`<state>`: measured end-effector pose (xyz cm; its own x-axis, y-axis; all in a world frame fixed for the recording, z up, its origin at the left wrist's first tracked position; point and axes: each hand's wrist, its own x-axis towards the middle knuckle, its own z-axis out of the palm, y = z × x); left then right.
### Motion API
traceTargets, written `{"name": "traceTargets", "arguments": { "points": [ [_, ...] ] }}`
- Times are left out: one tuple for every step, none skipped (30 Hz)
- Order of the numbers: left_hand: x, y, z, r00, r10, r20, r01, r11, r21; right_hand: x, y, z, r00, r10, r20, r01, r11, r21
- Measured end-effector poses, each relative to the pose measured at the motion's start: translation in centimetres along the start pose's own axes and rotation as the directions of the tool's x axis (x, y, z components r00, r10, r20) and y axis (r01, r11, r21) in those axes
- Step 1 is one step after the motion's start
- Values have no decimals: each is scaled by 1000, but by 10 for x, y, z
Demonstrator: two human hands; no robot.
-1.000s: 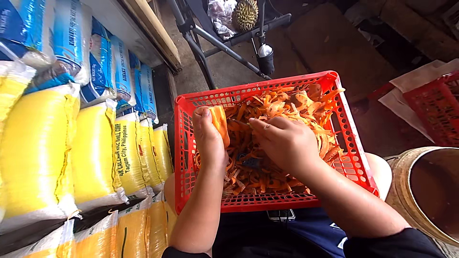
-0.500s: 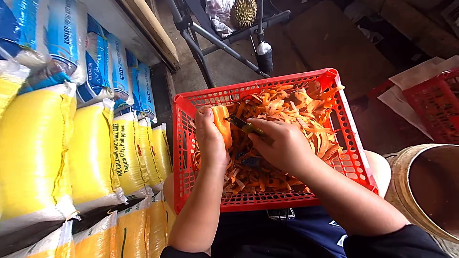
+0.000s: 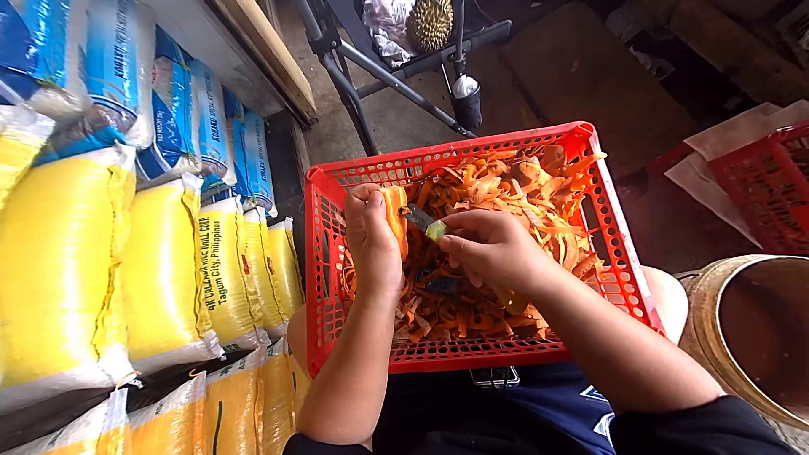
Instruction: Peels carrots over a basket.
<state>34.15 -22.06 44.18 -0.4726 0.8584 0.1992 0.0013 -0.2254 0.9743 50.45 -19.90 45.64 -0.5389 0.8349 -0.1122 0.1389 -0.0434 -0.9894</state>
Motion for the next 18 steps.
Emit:
{"name": "traceTargets", "arguments": {
  "points": [
    [0,0,0,1000,0,3,0,1000,-3,1,0,-2,998,49,34,-51,996,71],
    [0,-1,0,1000,-9,6,9,1000,-16,3,0,-3,995,74,62,-81,989,122],
    [1,-1,0,1000,-26,8,26,999,-29,4,2,-5,993,87,81,-99,982,158],
    [1,-1,0,999,-48,10,48,998,-43,5,3,-5,991,91,94,-106,978,181],
    [1,0,0,997,-72,14,72,996,-61,5,5,-5,992,80,93,-96,978,182],
    [1,0,0,995,-95,17,97,992,-83,6,7,-4,996,47,74,-58,987,149],
    [1,1,0,992,-122,22,124,987,-104,5,9,-2,1000,-15,26,14,998,57],
    [1,2,0,988,-150,23,152,981,-119,4,11,-1,992,-123,-27,120,988,-98],
    [1,2,0,984,-175,24,176,977,-119,4,15,-1,962,-267,-61,239,927,-290],
    [2,3,0,980,-196,23,197,974,-108,6,19,-1,910,-410,-69,335,822,-460],
    [2,3,0,977,-212,25,213,972,-94,7,22,-2,860,-506,-65,386,728,-567],
    [2,3,-1,975,-222,29,223,972,-76,8,24,-3,818,-572,-58,411,652,-637],
    [3,2,-2,974,-224,34,225,973,-56,8,24,-4,796,-603,-48,412,599,-686],
    [3,1,-2,975,-219,38,221,975,-37,8,23,-5,784,-619,-34,407,555,-726],
    [4,1,-3,977,-210,44,211,977,-18,8,23,-6,771,-637,-16,405,509,-760],
    [4,1,-3,978,-200,57,200,980,-2,9,22,-7,755,-655,4,408,465,-786],
    [5,0,-4,979,-196,60,196,981,6,10,22,-8,744,-668,21,409,431,-804],
    [5,0,-4,977,-201,63,201,979,10,10,22,-9,738,-674,32,410,411,-814]
  ]
}}
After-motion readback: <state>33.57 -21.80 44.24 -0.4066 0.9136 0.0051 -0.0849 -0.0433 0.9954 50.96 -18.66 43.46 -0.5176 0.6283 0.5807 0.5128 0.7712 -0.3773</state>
